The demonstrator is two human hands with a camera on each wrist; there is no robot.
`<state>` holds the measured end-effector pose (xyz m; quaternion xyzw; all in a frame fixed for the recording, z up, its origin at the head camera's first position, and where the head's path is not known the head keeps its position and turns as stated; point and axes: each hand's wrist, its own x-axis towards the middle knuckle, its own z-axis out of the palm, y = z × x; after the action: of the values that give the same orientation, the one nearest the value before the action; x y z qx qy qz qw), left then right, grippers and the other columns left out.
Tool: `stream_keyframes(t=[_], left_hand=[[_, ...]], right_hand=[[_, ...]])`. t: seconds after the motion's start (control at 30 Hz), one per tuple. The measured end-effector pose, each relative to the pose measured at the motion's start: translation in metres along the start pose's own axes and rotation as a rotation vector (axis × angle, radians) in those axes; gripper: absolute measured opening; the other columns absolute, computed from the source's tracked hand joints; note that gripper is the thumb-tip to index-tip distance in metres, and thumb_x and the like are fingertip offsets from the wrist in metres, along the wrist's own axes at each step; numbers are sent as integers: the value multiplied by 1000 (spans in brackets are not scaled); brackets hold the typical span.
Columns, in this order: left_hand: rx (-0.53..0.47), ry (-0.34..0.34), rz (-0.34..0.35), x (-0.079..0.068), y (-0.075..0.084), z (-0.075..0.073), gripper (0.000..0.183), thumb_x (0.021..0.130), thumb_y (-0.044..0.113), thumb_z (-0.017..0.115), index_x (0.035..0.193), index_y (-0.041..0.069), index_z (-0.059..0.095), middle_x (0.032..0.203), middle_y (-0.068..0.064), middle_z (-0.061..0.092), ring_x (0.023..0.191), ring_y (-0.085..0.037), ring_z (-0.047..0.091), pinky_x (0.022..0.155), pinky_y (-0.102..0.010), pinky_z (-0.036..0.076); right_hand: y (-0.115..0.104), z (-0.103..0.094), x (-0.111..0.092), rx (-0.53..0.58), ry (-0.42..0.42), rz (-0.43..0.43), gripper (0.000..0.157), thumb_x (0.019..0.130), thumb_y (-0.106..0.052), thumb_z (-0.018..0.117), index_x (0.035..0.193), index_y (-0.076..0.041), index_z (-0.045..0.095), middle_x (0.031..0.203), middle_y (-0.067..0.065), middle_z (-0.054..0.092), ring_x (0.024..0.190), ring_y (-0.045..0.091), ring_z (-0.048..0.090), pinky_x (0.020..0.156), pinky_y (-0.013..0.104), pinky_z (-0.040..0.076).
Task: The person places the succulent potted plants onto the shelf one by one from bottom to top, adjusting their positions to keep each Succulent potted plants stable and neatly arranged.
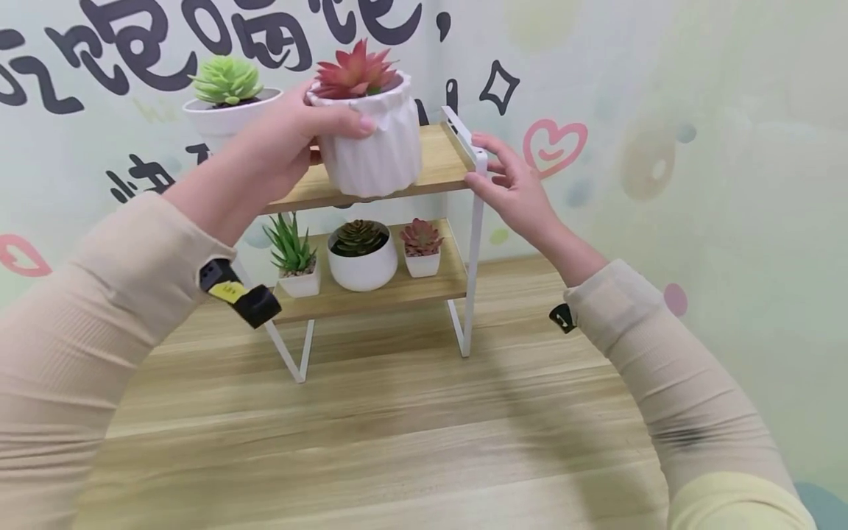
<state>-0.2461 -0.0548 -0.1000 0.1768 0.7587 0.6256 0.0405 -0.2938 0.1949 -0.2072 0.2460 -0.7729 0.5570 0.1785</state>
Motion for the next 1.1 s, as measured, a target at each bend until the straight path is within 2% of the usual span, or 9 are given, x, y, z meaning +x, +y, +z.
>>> stream_keyframes(t=[0.13,0.5,0.67,0.8,1.1], left_hand=[[-25,67,-46,13,-4,0,60,71,17,72,123,19,42,120,-1,51,106,-16,47,91,-29,39],[-22,203,-106,38,-10,3,70,69,19,76,129,23,40,120,5,50,109,-11,45,95,-25,37],[9,241,-123,43,-16,5,75,68,20,77,132,23,38,123,6,48,110,-10,44,96,-23,36],[4,248,-130,48,-19,7,76,68,19,77,132,23,38,123,6,49,110,-10,45,95,-22,36],[-33,257,-130,57,-25,6,63,70,19,76,125,22,44,117,4,52,103,-11,47,90,-24,39]], right_hand=[[0,2,1,13,-11,2,44,88,-10,57,131,-11,48,127,6,48,106,21,56,87,25,49],[0,2,2,18,1,-5,44,88,-9,57,131,-12,48,123,6,50,103,18,57,87,25,48],[0,0,2,-21,-4,7,45,88,-11,56,132,-13,47,125,6,48,107,25,55,88,28,48],[1,0,2,-28,-3,8,44,88,-11,56,132,-13,47,125,6,49,107,25,55,87,27,49],[0,-1,1,1,-6,15,45,88,-10,56,132,-13,47,126,7,48,108,24,55,86,25,48]])
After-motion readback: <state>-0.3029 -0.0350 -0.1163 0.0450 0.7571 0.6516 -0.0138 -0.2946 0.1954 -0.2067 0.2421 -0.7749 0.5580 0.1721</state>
